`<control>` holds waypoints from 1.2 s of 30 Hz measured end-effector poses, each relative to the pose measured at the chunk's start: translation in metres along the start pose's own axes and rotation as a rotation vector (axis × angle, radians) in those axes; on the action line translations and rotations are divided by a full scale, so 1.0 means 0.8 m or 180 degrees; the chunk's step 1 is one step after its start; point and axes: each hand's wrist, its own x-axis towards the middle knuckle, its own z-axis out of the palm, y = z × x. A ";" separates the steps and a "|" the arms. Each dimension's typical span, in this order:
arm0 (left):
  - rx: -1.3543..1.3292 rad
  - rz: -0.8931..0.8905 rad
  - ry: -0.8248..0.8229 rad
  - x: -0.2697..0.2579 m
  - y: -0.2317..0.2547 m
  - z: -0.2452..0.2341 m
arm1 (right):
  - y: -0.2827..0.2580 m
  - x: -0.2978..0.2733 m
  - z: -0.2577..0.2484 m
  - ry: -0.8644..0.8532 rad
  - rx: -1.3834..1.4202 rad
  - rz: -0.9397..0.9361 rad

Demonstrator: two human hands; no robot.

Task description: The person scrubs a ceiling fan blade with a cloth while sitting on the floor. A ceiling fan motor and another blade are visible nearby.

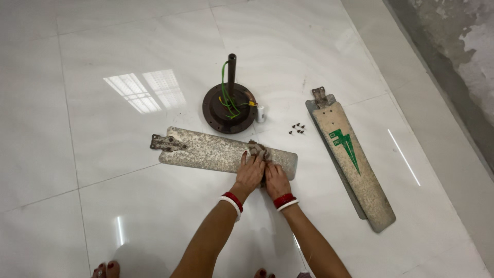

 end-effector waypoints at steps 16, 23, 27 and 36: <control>-0.0344 0.0771 0.1016 0.017 0.017 0.000 | 0.039 -0.011 -0.051 0.0265 0.0743 0.0222; -0.0580 0.0551 0.0683 0.075 0.036 -0.026 | 0.073 0.009 -0.054 0.0440 0.0787 0.0953; -0.1053 0.0513 0.0999 0.038 0.032 -0.004 | 0.050 -0.013 -0.048 0.0476 0.0821 0.0940; -0.1000 0.0436 0.0811 0.060 0.034 -0.006 | 0.083 -0.010 -0.053 0.0252 0.0712 0.0957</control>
